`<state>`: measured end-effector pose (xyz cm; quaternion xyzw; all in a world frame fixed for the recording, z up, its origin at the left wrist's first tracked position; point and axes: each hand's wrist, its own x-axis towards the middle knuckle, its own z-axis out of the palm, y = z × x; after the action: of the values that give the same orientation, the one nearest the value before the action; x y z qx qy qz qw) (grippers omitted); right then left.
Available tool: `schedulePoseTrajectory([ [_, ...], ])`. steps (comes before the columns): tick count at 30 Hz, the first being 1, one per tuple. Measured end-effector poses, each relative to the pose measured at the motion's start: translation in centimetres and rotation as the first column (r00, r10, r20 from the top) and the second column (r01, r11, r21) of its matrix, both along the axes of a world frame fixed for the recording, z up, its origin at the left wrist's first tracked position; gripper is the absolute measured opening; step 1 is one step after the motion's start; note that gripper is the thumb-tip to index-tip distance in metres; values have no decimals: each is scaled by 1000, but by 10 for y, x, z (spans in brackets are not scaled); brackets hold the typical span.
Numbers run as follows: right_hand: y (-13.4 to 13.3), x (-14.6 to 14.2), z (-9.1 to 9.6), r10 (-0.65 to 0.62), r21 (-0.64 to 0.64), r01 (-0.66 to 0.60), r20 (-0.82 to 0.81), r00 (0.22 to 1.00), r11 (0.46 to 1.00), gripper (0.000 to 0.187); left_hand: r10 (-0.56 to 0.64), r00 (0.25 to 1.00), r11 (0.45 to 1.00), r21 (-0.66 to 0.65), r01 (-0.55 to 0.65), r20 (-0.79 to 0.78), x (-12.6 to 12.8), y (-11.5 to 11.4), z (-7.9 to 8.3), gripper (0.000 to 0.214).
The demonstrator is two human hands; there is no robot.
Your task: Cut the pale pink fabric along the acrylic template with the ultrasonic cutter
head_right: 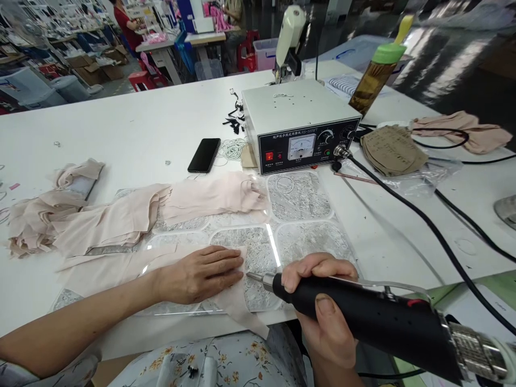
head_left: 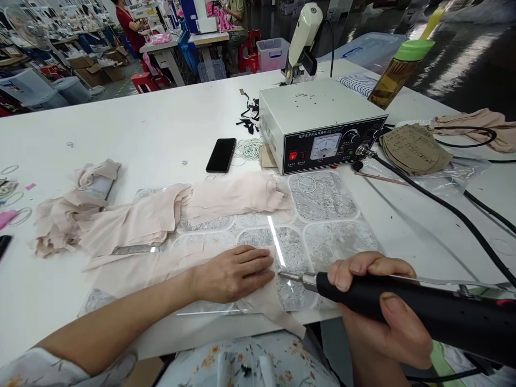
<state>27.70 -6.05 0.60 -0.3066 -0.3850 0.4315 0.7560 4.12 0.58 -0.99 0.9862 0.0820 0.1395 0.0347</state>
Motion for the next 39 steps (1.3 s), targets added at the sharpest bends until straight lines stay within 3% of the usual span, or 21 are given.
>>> schedulePoseTrajectory([
  [8,1,0,-1,-34,-9,34,-40,999,999,13,11,1000,999,-37,-11,2,-7,29,0,26],
  [20,11,-12,-8,-38,17,39,-66,997,999,14,67,998,977,-201,-64,4,-12,19,2,28],
  [39,12,-13,-3,-17,-27,16,-61,998,1000,14,64,998,958,-278,-65,-14,-15,20,0,29],
])
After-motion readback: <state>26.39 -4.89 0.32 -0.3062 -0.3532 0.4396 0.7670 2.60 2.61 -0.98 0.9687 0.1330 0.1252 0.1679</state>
